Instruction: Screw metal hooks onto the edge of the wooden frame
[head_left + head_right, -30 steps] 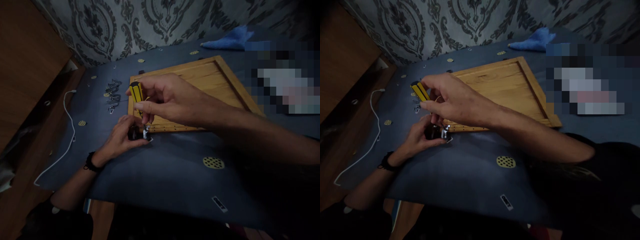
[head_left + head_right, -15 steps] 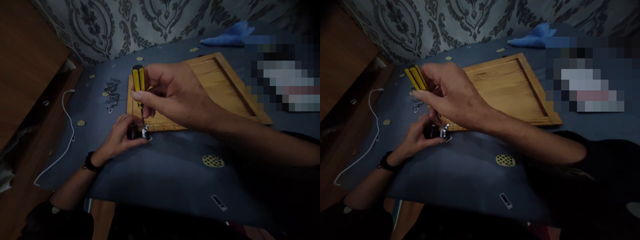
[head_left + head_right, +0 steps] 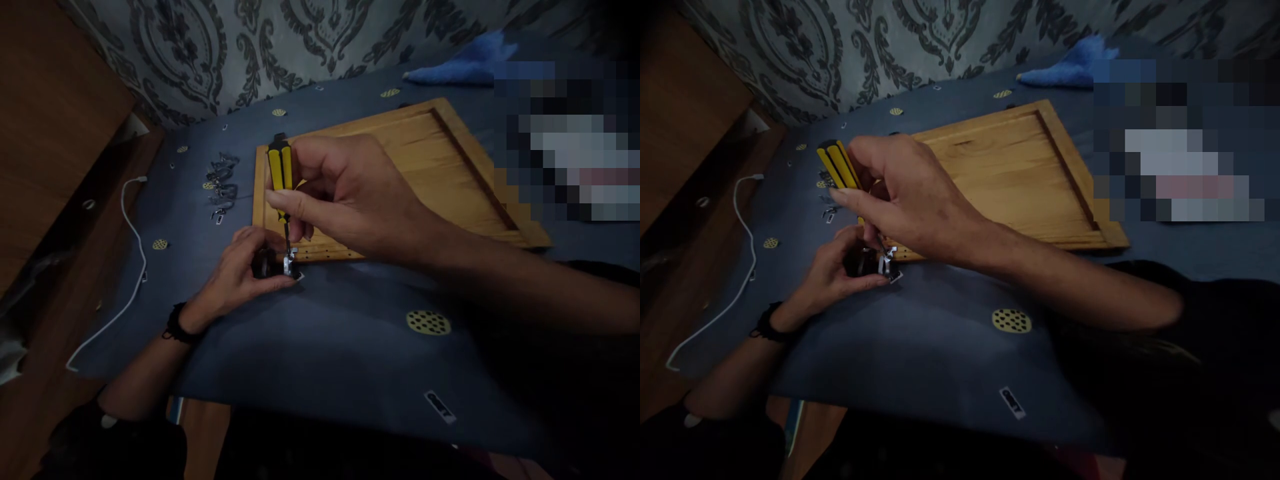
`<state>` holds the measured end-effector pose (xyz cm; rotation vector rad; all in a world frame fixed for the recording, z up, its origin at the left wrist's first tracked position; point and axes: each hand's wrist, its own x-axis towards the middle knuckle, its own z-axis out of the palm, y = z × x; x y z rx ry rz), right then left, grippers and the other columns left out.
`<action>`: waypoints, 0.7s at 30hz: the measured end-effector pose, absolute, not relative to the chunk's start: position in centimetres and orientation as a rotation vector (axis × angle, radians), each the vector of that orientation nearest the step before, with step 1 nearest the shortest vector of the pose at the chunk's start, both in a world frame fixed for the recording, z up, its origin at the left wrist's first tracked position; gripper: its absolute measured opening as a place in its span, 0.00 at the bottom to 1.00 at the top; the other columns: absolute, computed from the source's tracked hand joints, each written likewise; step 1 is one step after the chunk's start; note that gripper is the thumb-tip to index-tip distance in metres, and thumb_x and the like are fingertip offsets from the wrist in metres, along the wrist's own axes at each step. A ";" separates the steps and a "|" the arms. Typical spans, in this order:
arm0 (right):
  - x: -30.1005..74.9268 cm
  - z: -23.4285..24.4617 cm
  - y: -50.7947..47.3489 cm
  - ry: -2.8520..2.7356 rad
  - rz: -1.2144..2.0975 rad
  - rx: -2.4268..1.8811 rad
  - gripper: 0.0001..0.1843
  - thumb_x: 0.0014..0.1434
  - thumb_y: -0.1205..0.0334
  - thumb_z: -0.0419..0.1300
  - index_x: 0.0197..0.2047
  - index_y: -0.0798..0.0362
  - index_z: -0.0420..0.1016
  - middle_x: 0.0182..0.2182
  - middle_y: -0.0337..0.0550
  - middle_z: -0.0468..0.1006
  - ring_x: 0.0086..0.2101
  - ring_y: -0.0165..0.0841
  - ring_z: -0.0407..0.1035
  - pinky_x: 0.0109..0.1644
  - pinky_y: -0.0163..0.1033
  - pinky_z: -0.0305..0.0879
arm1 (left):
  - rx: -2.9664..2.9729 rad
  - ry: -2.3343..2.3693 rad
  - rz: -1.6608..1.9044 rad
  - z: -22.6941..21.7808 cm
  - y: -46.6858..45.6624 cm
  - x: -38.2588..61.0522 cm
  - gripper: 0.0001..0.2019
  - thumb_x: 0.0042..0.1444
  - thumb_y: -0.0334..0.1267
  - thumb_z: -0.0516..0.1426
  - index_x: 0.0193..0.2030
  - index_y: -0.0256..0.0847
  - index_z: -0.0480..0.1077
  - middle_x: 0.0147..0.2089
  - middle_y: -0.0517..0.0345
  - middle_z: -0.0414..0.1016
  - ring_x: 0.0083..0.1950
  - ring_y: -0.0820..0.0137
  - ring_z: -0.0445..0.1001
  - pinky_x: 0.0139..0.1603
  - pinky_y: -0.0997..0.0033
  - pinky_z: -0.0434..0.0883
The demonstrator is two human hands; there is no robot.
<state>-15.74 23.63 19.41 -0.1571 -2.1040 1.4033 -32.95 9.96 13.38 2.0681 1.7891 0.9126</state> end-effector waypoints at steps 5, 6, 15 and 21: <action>-15.9 19.1 23.7 -2.096 1.406 -0.138 0.12 0.68 0.61 0.65 0.34 0.51 0.68 0.26 0.32 0.73 0.24 0.25 0.73 0.26 0.29 0.70 | 2.073 1.794 0.911 13.5 10.0 -33.0 0.25 0.57 0.61 0.64 0.47 0.41 0.71 0.46 0.54 0.80 0.48 0.62 0.77 0.57 0.57 0.71; -15.9 19.0 23.7 -2.097 1.406 -0.132 0.12 0.68 0.61 0.65 0.34 0.51 0.68 0.26 0.32 0.73 0.24 0.25 0.73 0.26 0.29 0.70 | 2.067 1.799 0.906 13.5 10.0 -33.0 0.25 0.57 0.62 0.64 0.47 0.41 0.71 0.46 0.54 0.80 0.48 0.62 0.77 0.57 0.57 0.71; -15.9 18.8 23.4 -2.075 1.462 -0.128 0.13 0.67 0.61 0.66 0.34 0.50 0.66 0.28 0.33 0.73 0.24 0.25 0.72 0.28 0.30 0.71 | 2.095 1.812 0.898 13.2 10.1 -33.1 0.26 0.57 0.64 0.63 0.46 0.42 0.70 0.44 0.54 0.79 0.48 0.61 0.77 0.57 0.56 0.71; -15.9 19.0 23.3 -2.090 1.491 -0.158 0.12 0.65 0.60 0.68 0.36 0.50 0.67 0.31 0.34 0.76 0.27 0.27 0.73 0.31 0.31 0.73 | 2.120 1.800 0.929 13.0 10.0 -33.2 0.25 0.56 0.61 0.65 0.47 0.42 0.70 0.44 0.56 0.80 0.49 0.61 0.77 0.56 0.56 0.71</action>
